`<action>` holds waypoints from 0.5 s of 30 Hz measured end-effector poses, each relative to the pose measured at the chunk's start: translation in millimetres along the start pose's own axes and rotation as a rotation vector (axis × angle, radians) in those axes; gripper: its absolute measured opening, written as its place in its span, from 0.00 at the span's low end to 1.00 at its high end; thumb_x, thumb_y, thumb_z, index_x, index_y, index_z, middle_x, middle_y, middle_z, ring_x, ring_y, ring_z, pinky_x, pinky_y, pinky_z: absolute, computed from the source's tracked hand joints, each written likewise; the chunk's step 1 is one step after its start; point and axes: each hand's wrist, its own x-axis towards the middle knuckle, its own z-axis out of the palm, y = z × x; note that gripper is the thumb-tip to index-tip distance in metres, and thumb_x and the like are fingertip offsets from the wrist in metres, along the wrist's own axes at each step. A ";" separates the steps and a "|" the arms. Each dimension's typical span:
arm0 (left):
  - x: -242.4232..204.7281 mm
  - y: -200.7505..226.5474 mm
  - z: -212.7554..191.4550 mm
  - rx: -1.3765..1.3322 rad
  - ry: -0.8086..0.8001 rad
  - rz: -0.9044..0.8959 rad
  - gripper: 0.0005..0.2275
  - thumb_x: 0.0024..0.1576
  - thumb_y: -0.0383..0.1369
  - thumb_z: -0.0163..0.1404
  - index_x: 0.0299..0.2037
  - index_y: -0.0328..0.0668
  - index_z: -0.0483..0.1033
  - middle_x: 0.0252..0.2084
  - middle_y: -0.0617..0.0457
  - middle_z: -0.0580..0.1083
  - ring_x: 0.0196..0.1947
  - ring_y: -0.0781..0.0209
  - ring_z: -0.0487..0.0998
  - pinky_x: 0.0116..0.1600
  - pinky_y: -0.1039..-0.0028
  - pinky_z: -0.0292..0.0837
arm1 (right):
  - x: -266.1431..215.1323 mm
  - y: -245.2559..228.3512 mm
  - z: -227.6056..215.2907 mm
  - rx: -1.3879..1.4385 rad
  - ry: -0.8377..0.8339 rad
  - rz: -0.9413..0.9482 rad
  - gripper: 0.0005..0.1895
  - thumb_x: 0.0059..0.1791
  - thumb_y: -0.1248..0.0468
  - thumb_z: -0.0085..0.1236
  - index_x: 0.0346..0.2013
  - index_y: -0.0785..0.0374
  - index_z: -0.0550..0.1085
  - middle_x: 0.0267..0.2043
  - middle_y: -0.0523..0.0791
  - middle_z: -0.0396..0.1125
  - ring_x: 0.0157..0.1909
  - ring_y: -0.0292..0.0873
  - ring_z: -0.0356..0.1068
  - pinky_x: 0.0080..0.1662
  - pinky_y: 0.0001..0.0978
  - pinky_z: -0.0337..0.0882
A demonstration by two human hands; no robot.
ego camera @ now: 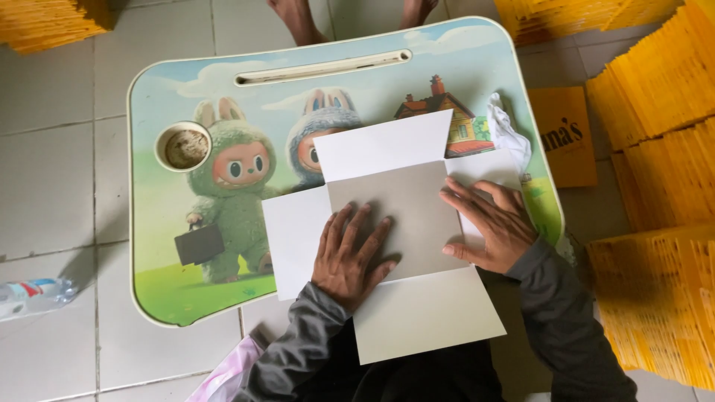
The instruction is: Assembling yellow paper bags by folding pre-cut sheets and applying glue to the seams.
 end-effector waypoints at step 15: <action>2.1 0.7 3.4 0.095 -0.029 0.008 0.29 0.59 0.60 0.41 0.68 0.64 0.64 0.67 0.45 0.63 0.69 0.34 0.59 0.70 0.43 0.53 | 2.4 32.7 -2.7 0.171 -0.195 -0.007 0.44 0.45 0.31 0.55 0.73 0.37 0.62 0.78 0.35 0.52 0.71 0.52 0.52 0.54 0.45 0.58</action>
